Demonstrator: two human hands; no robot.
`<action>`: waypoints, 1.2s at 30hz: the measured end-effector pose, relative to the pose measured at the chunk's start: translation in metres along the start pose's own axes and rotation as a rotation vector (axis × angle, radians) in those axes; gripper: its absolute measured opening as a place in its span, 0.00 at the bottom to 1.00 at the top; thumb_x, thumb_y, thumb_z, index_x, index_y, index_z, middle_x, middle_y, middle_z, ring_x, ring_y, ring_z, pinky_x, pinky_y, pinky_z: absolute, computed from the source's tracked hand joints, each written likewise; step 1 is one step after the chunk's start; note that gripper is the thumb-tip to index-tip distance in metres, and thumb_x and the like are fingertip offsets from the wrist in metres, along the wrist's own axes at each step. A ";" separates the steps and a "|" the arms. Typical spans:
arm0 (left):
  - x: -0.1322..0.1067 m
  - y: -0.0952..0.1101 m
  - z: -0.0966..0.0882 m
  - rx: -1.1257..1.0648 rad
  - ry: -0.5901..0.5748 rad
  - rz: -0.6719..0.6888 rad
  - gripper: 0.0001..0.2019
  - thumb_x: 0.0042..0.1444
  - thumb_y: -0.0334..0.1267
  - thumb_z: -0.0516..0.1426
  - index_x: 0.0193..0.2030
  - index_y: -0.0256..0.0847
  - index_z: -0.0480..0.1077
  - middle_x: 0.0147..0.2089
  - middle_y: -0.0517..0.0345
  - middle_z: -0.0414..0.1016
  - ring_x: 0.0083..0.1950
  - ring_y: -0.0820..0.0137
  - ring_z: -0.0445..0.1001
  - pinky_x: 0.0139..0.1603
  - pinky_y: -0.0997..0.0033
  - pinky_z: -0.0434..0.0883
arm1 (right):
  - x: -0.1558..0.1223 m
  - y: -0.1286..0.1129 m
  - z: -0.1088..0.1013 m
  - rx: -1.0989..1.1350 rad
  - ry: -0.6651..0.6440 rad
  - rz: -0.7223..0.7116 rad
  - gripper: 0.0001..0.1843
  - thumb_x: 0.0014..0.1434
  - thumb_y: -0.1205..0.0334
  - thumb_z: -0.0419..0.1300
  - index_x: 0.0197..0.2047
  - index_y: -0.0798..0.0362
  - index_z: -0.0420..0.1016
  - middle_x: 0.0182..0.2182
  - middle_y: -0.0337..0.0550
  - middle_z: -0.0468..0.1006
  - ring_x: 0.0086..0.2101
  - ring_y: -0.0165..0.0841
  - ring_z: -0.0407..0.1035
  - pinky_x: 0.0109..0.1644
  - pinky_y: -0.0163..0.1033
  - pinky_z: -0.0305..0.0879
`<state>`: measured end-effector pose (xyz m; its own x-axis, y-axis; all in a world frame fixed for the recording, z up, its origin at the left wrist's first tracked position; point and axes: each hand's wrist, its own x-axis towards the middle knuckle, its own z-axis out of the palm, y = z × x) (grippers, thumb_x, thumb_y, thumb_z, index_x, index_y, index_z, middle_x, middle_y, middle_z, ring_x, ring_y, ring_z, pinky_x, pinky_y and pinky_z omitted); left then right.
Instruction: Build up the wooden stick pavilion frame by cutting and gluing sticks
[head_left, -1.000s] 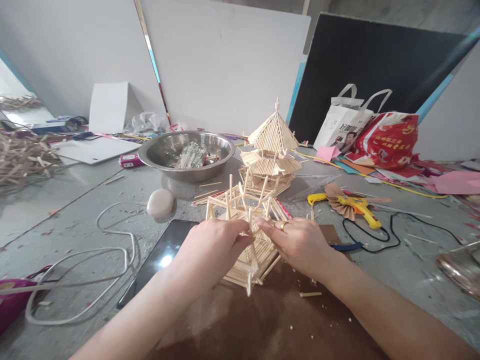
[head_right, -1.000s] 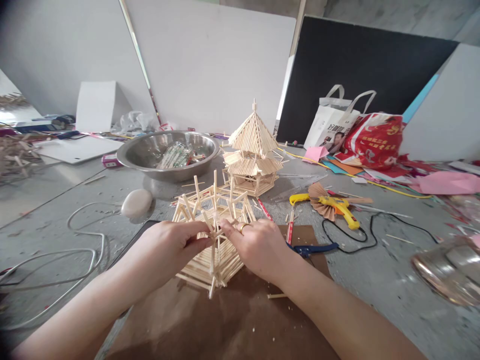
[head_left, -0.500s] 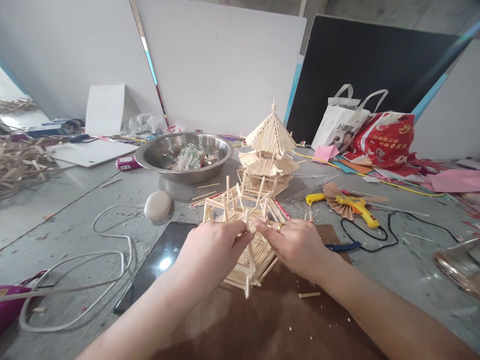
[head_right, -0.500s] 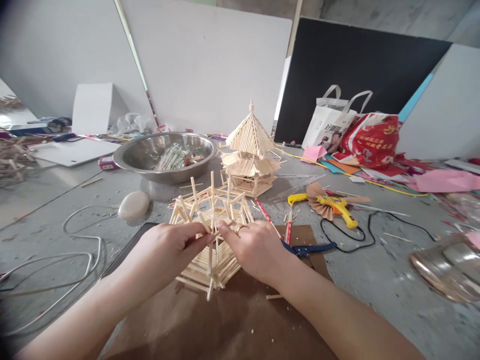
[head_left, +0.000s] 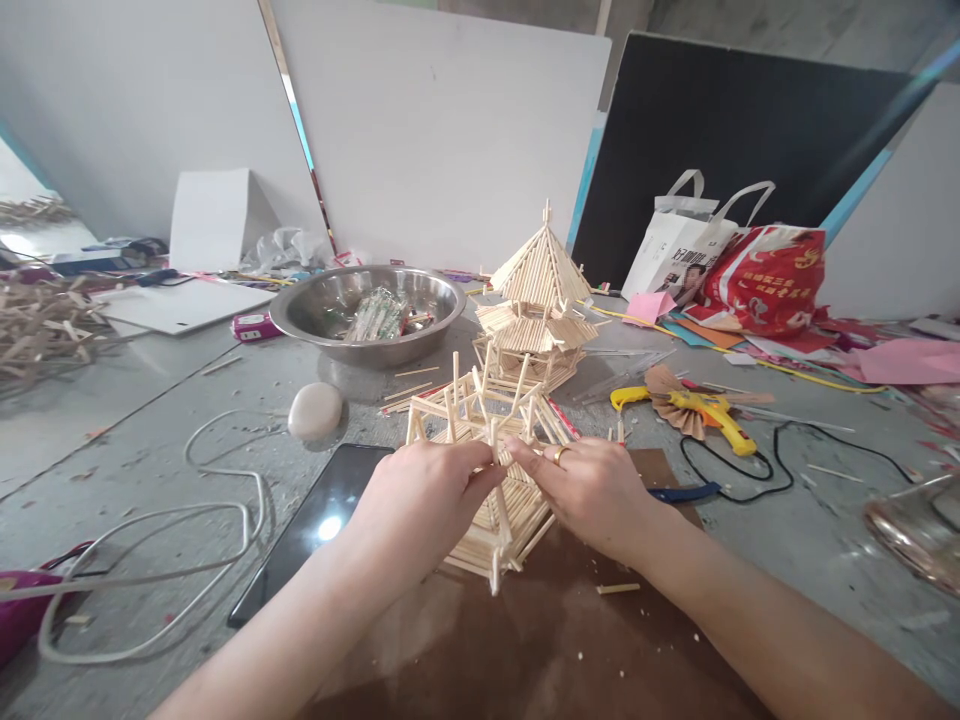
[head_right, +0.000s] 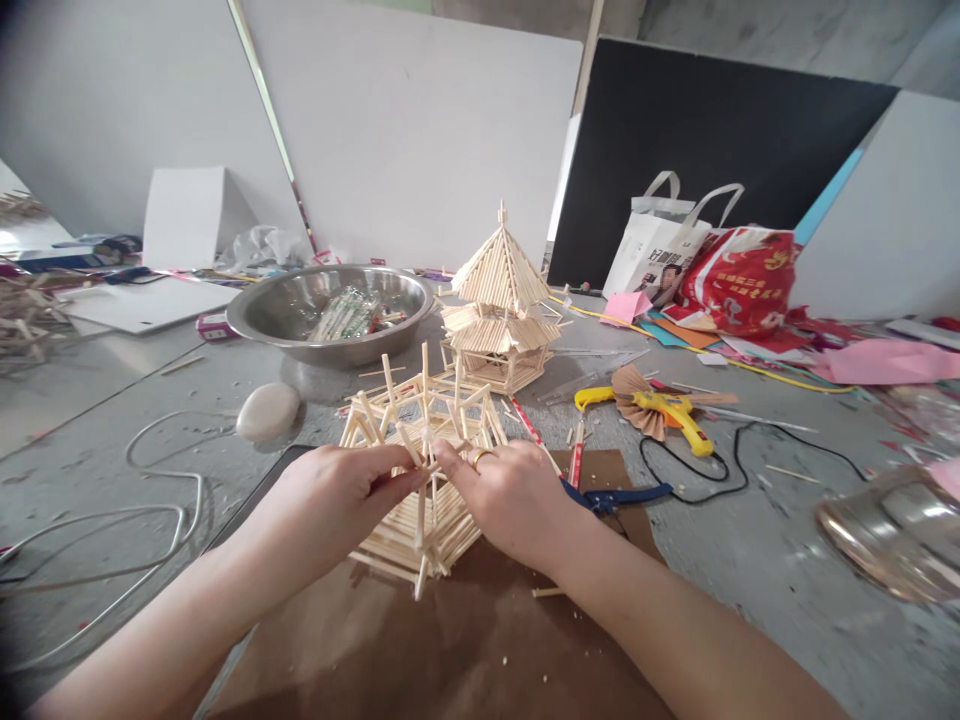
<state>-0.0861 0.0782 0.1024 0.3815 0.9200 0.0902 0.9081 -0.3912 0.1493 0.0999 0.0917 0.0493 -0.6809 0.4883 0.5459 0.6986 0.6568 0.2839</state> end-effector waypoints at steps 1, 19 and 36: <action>0.000 0.000 0.000 -0.002 -0.001 -0.002 0.15 0.56 0.43 0.45 0.23 0.42 0.64 0.19 0.61 0.68 0.21 0.72 0.65 0.22 0.76 0.54 | 0.000 0.000 0.000 0.000 0.001 -0.002 0.22 0.52 0.71 0.52 0.52 0.55 0.65 0.18 0.35 0.71 0.20 0.26 0.60 0.25 0.36 0.47; -0.026 0.010 -0.020 -0.074 0.216 0.039 0.10 0.55 0.43 0.48 0.36 0.44 0.67 0.23 0.62 0.70 0.22 0.72 0.66 0.23 0.75 0.57 | -0.011 0.002 -0.023 0.112 0.195 -0.001 0.11 0.54 0.71 0.55 0.42 0.57 0.70 0.20 0.36 0.71 0.23 0.27 0.61 0.26 0.36 0.49; -0.038 0.079 0.067 -1.647 -0.445 -0.265 0.17 0.53 0.47 0.50 0.21 0.37 0.59 0.15 0.65 0.55 0.16 0.79 0.55 0.16 0.80 0.53 | -0.073 -0.022 -0.054 0.289 0.016 -0.109 0.12 0.56 0.68 0.50 0.42 0.55 0.70 0.19 0.37 0.68 0.21 0.29 0.56 0.24 0.39 0.46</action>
<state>-0.0174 0.0143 0.0449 0.5351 0.7833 -0.3164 -0.0602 0.4089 0.9106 0.1461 0.0110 0.0458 -0.7433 0.3977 0.5378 0.5281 0.8424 0.1069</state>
